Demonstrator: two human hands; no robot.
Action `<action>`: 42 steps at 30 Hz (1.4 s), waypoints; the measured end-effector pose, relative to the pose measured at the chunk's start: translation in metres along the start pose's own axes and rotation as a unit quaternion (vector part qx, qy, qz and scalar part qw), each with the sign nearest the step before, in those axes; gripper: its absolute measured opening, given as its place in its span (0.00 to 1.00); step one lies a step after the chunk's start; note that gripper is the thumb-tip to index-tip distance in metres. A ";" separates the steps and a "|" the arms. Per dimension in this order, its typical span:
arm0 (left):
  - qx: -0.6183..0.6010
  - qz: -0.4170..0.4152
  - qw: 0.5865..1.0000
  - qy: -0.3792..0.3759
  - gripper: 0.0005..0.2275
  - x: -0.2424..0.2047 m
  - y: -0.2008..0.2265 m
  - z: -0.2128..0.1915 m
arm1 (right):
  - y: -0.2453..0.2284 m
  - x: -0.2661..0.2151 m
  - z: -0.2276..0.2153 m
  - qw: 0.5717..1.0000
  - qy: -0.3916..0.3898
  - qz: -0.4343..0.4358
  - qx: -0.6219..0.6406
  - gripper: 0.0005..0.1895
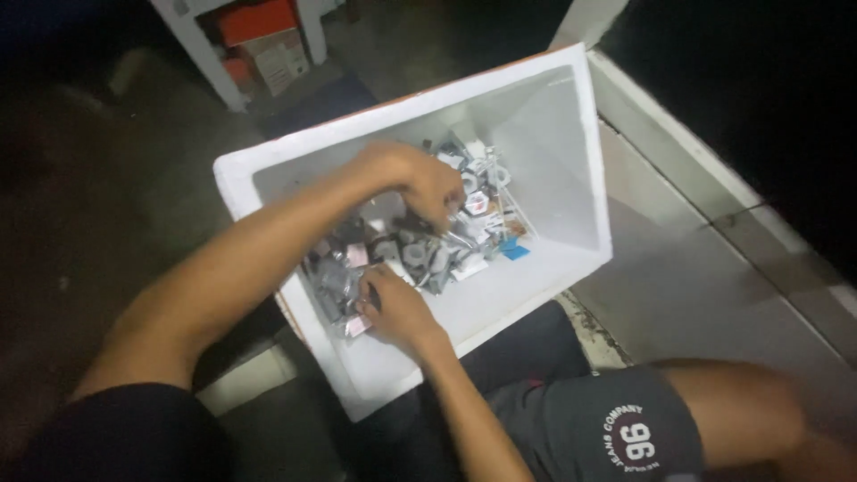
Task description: Hanging small packaged hardware items from a bin onto a wire display rack.
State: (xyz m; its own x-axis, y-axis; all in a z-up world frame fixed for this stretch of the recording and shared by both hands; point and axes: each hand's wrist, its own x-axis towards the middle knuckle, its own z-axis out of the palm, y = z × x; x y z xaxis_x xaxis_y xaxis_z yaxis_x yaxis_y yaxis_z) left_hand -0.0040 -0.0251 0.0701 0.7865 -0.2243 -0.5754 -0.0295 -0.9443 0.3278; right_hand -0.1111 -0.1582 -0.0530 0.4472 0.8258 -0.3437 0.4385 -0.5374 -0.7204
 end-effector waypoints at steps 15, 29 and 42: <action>-0.400 0.271 0.873 0.071 0.12 -0.061 0.096 -0.037 | 0.026 -0.124 -0.126 0.945 0.258 -0.024 0.202 0.26; -0.393 0.362 0.802 0.267 0.16 -0.058 0.147 -0.005 | 0.070 -0.273 -0.167 0.767 0.584 -0.086 0.251 0.18; -0.492 0.374 0.688 0.381 0.11 -0.011 0.246 0.035 | 0.063 -0.332 -0.165 0.695 0.528 -0.199 0.445 0.39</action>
State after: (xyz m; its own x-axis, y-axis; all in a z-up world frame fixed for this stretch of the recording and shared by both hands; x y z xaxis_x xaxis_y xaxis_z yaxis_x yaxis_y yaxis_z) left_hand -0.0414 -0.2636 0.1304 0.8845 -0.0138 0.4663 -0.4644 0.0705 0.8828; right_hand -0.1029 -0.4945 0.1154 0.9579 0.0387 0.2845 0.2453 0.4051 -0.8808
